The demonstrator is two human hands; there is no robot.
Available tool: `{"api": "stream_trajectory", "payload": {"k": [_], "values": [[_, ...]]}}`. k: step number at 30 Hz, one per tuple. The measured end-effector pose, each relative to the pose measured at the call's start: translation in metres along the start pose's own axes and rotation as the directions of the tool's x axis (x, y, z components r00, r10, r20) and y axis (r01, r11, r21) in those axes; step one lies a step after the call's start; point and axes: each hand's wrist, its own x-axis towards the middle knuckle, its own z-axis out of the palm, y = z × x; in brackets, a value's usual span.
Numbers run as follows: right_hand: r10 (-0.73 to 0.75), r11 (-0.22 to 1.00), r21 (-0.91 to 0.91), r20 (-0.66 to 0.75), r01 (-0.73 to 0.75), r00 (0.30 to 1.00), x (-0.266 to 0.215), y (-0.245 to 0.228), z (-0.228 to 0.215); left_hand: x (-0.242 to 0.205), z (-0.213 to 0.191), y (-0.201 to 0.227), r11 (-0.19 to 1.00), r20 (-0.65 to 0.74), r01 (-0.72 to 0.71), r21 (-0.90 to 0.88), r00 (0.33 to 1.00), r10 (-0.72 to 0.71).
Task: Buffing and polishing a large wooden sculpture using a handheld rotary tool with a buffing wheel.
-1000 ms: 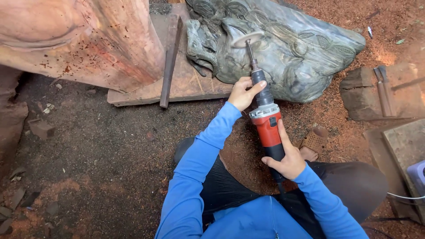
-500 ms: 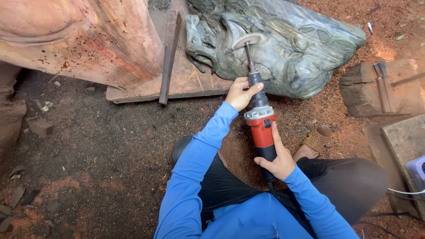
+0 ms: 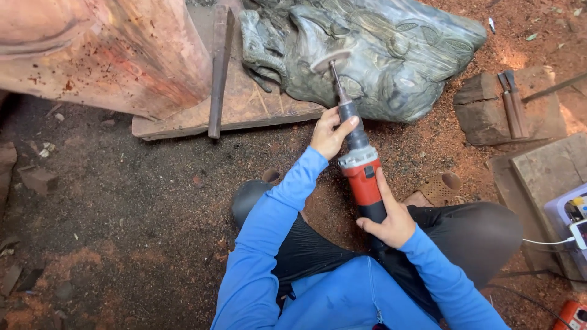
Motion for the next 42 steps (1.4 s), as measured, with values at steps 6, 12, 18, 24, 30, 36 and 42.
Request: {"api": "stream_trajectory", "payload": {"k": [6, 12, 18, 24, 30, 36, 42], "values": [[0.077, 0.985, -0.165, 0.099, -0.06, 0.992, 0.022, -0.022, -0.034, 0.019, 0.008, -0.013, 0.997, -0.109, 0.078, -0.019, 0.991, -0.079], [0.177, 0.927, -0.362, 0.193, -0.097, 0.965, 0.0, -0.002, -0.066, -0.014, 0.038, -0.031, 0.975, -0.102, 0.091, -0.201, 0.988, -0.113], [0.315, 0.918, -0.333, 0.275, -0.217, 0.908, -0.061, 0.023, -0.086, -0.094, 0.055, -0.005, 0.84, 0.238, 0.473, -0.266, 0.877, -0.418], [0.124, 0.845, -0.534, 0.242, 0.025, 0.962, -0.046, 0.038, -0.086, -0.085, 0.065, -0.029, 0.873, 0.126, 0.281, -0.4, 0.96, -0.251], [-0.161, 0.7, -0.659, 0.228, 0.274, 0.96, 0.031, -0.003, -0.083, -0.011, 0.041, -0.024, 0.82, -0.06, 0.178, -0.544, 0.966, -0.25], [-0.023, 0.569, -0.785, 0.284, 0.246, 0.959, 0.06, -0.02, -0.099, 0.007, 0.052, -0.069, 0.7, -0.157, 0.071, -0.711, 0.954, -0.256], [0.003, 0.543, -0.805, 0.288, 0.24, 0.958, 0.052, -0.031, -0.105, 0.003, 0.058, -0.068, 0.688, -0.115, 0.069, -0.723, 0.969, -0.218]]}}
